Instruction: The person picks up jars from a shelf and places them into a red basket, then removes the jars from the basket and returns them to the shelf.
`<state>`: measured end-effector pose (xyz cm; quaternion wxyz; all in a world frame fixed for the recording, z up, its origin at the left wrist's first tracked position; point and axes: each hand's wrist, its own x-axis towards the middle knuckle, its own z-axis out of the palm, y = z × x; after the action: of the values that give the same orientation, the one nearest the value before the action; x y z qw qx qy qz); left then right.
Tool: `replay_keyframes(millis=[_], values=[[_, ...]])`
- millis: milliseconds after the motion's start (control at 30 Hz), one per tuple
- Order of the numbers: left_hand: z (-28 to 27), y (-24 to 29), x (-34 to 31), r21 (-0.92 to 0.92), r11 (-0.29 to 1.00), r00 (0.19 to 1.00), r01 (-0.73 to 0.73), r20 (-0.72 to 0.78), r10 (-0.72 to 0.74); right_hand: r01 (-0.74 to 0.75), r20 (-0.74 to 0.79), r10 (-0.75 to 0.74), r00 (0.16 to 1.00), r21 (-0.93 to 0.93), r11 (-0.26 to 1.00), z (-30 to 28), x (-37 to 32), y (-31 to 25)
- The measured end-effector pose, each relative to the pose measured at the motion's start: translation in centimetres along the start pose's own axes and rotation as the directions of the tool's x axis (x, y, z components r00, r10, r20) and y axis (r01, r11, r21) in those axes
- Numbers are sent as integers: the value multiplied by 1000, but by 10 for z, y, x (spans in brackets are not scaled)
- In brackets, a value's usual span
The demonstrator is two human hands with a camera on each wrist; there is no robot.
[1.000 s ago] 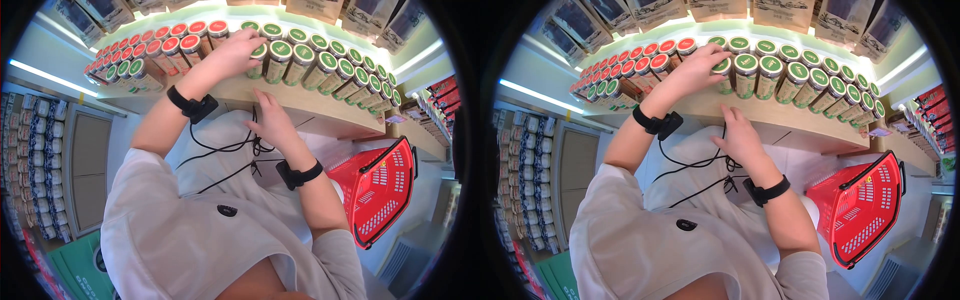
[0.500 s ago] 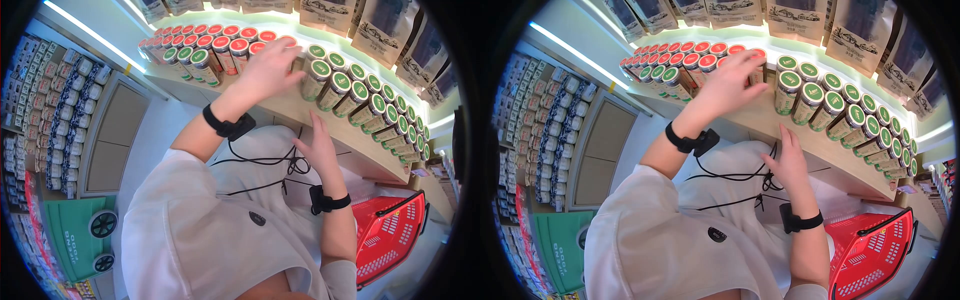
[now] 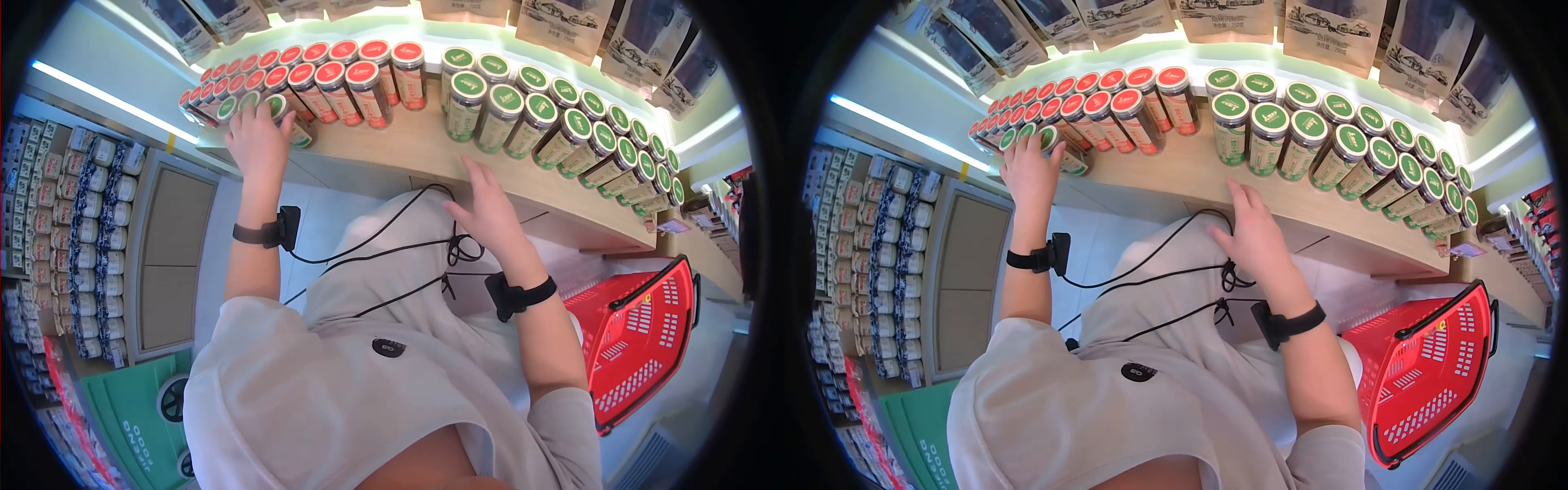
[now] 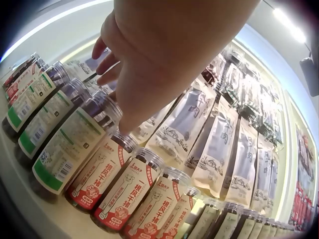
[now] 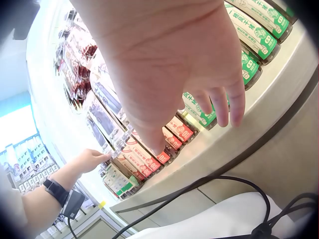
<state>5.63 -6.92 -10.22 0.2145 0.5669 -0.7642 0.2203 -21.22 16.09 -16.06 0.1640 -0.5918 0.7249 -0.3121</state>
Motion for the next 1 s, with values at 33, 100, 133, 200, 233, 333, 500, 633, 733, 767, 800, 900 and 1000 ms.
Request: replay_keyframes(millis=[33, 100, 133, 200, 233, 333, 500, 633, 733, 767, 800, 900, 1000], values=[[0, 0, 0, -28, 999, 999, 16, 38, -15, 10, -3, -10, 1000, 6, 1000, 0, 0, 1], [0, 1, 0, -48, 999, 999, 26, 38, -24, 20, -8, -20, 1000, 12, 1000, 1, 0, 1], [1, 2, 0, -65, 997, 999, 35, 38, -32, 23, -7, -23, 1000, 9, 1000, 1, 0, 0], [6, -3, 0, -162, 987, 1000, 8, 16, -6, 23, -11, -23, 1000, 10, 1000, 1, 0, 0], [9, -6, 0, -254, 967, 1000, -15, -6, 14, 29, -4, -29, 1000, 17, 999, 1, 0, -1], [13, -11, 2, -455, 886, 996, -92, -53, 77, 41, 0, -41, 999, 42, 998, 2, 1, -2], [-32, -19, 2, -561, 825, 976, -67, 133, 170, 38, 16, -38, 999, 53, 998, 2, 6, -3], [-86, -13, 4, -880, 472, 887, 46, 254, 387, -347, 317, 170, 933, 666, 661, 5, 7, -20], [-86, 1, 0, -971, 30, 797, 237, 212, 565, -587, 588, -21, 809, 809, 34, -1, 8, -32], [-83, 9, 0, -970, -43, 757, 239, 159, 634, -659, 616, -237, 751, 721, -215, -3, 8, -33], [-81, 17, 1, -962, -116, 710, 246, 97, 697, -657, 615, -234, 753, 724, -211, -2, 8, -30], [-70, 37, 8, -921, -206, 660, 331, 70, 748, -657, 519, -421, 744, 683, -318, 7, 6, -13], [-73, 58, 7, -846, -250, 637, 471, 130, 760, -512, 416, -341, 843, 816, -270, 1, 5, -13]])
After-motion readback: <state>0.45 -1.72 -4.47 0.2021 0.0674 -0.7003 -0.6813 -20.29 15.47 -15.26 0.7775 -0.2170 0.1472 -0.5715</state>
